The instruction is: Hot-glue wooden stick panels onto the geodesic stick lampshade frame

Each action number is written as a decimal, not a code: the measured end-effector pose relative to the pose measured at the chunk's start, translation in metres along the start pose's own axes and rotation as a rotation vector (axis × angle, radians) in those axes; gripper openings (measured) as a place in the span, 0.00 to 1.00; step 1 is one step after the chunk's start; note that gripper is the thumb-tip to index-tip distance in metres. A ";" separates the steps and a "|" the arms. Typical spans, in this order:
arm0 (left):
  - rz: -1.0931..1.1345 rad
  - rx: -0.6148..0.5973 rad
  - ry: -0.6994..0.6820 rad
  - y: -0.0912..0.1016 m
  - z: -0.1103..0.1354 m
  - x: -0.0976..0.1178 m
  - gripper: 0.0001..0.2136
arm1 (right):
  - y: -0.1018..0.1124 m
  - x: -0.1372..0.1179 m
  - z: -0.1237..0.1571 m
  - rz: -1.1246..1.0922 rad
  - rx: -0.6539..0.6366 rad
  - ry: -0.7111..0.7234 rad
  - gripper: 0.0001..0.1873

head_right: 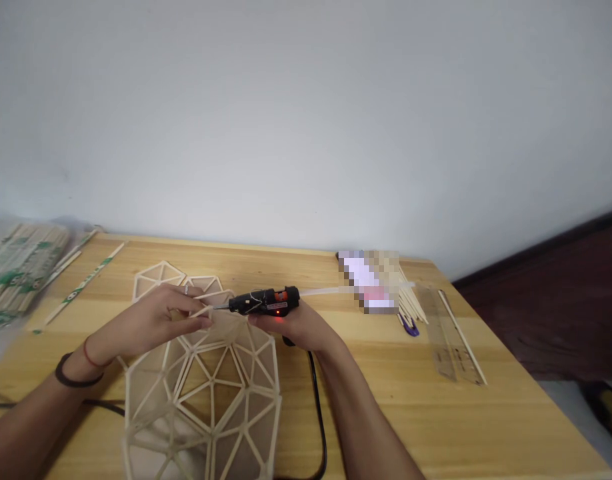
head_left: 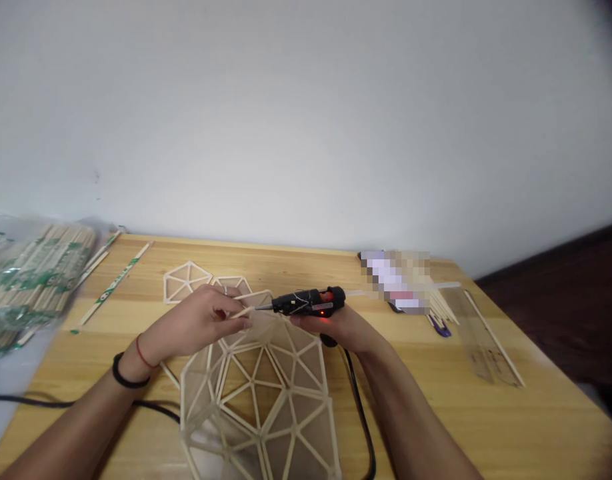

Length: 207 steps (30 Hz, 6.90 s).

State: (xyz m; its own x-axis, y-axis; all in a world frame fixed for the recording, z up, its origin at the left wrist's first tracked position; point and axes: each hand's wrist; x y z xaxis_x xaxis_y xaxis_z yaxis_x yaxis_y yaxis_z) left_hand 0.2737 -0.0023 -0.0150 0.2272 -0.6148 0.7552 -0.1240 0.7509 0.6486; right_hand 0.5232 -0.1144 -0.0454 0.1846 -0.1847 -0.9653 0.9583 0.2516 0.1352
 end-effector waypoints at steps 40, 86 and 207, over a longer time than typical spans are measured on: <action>0.015 -0.019 0.038 0.000 0.000 0.001 0.18 | 0.002 -0.001 0.003 -0.009 0.001 -0.026 0.09; 0.001 -0.001 0.012 0.000 0.000 -0.002 0.18 | 0.006 -0.001 0.004 -0.059 -0.016 0.013 0.17; 0.008 -0.019 0.050 -0.001 0.000 -0.003 0.17 | 0.002 -0.002 0.001 0.009 0.014 -0.033 0.08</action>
State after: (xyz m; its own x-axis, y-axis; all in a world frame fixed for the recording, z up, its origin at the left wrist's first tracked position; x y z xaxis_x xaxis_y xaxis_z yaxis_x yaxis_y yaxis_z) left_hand 0.2728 -0.0016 -0.0175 0.2744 -0.5961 0.7546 -0.1074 0.7608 0.6400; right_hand 0.5247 -0.1148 -0.0434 0.2002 -0.2141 -0.9561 0.9596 0.2400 0.1471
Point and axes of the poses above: each hand's wrist, its own z-axis away from the middle knuckle, its own y-axis out of the back of the hand, x = y × z, and after that the axes turned 12 degrees about -x, right-handed
